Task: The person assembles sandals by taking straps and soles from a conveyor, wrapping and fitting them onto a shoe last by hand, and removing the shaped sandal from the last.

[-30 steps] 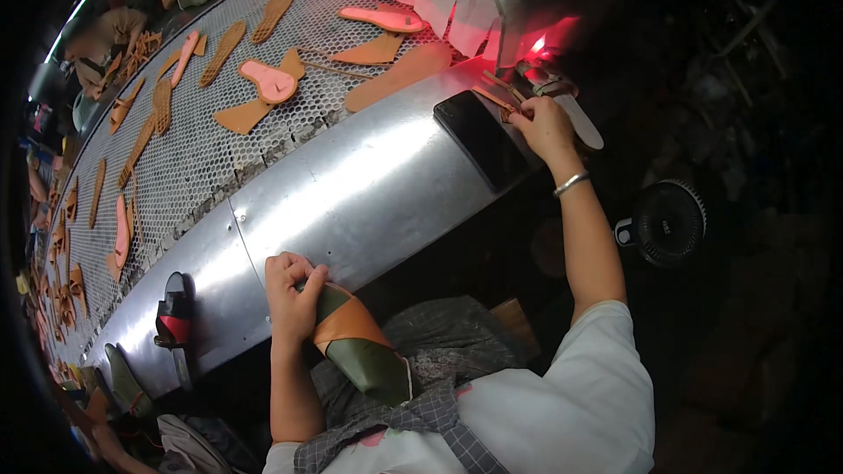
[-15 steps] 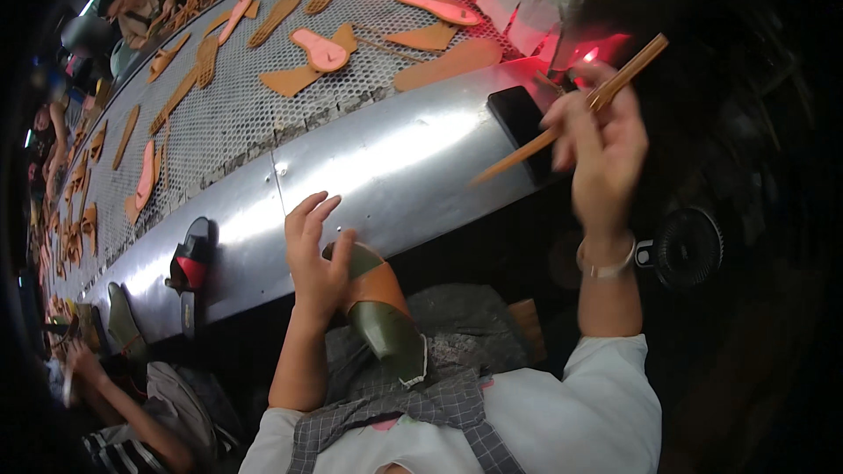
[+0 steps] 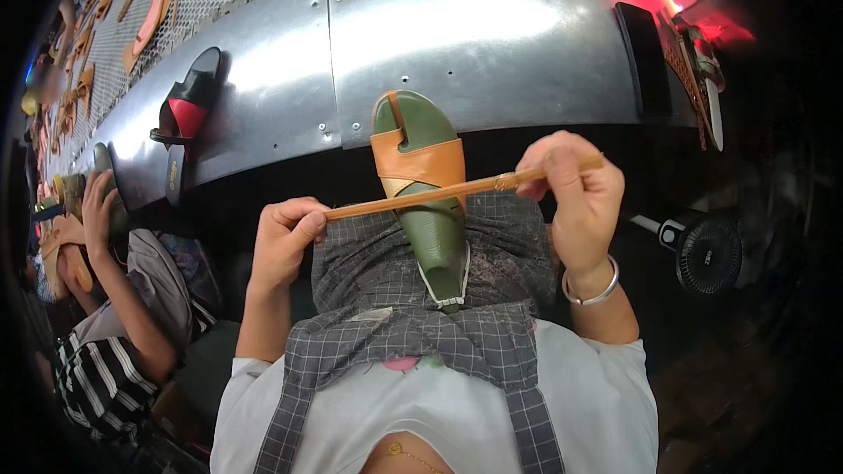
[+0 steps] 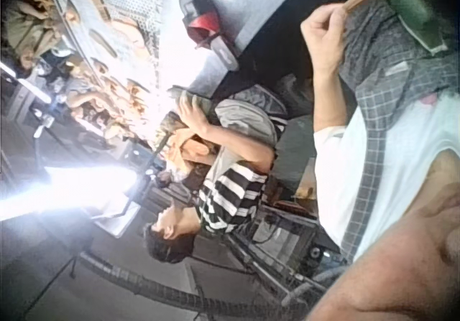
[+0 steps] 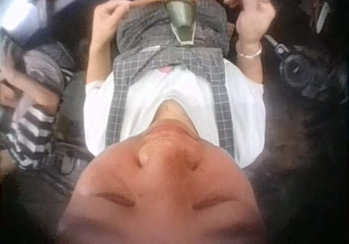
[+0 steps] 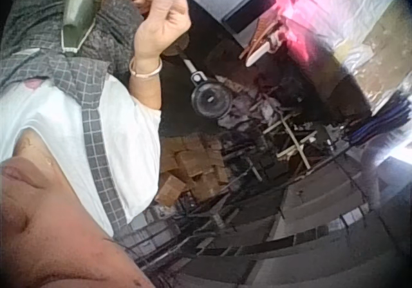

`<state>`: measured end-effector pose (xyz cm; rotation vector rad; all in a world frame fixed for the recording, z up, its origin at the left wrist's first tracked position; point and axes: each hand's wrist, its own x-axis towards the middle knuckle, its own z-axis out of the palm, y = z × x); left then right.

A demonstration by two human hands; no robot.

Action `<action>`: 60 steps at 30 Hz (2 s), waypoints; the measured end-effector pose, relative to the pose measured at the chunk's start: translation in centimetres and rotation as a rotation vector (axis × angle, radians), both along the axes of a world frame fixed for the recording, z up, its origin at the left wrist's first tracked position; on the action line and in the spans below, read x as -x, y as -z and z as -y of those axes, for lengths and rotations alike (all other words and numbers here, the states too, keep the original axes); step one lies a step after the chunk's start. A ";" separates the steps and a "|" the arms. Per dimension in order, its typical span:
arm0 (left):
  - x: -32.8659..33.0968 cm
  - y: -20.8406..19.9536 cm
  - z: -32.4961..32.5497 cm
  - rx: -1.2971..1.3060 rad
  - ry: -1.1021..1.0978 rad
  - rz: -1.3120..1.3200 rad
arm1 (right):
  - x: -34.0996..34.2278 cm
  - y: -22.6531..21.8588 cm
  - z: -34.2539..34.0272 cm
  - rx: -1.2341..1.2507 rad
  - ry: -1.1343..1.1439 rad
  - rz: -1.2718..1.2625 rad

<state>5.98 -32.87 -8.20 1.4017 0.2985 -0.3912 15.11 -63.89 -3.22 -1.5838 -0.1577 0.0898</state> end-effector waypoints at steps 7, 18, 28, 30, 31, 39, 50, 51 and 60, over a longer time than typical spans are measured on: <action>3.7 6.2 2.6 0.293 -0.180 -0.251 | 4.6 4.5 -0.3 0.123 0.065 -0.289; -0.1 8.0 8.1 0.486 -0.072 -0.262 | 6.9 8.7 -3.4 -0.733 0.046 -1.085; -1.5 -2.6 8.5 -0.036 0.175 0.545 | 5.0 8.1 -4.6 -1.622 -0.469 -1.243; -2.0 -3.0 8.7 -0.021 0.166 0.540 | 4.8 7.9 -3.9 -1.503 -0.489 -1.264; -2.1 -3.0 8.8 -0.015 0.161 0.536 | 5.1 7.5 -3.9 -1.436 -0.414 -1.233; -1.2 -3.2 9.4 -0.174 0.184 0.555 | 5.7 8.5 -2.7 -1.221 -0.457 -1.182; -0.5 -3.3 10.1 -0.174 0.112 0.631 | 6.4 7.8 -3.1 -0.869 -0.244 -0.938; -0.2 -2.9 10.0 -0.189 0.186 0.691 | 6.6 7.7 -3.1 -0.838 -0.222 -0.914; -1.9 -2.7 9.5 0.394 0.511 0.136 | 6.9 6.3 -3.4 -0.538 -0.053 -0.705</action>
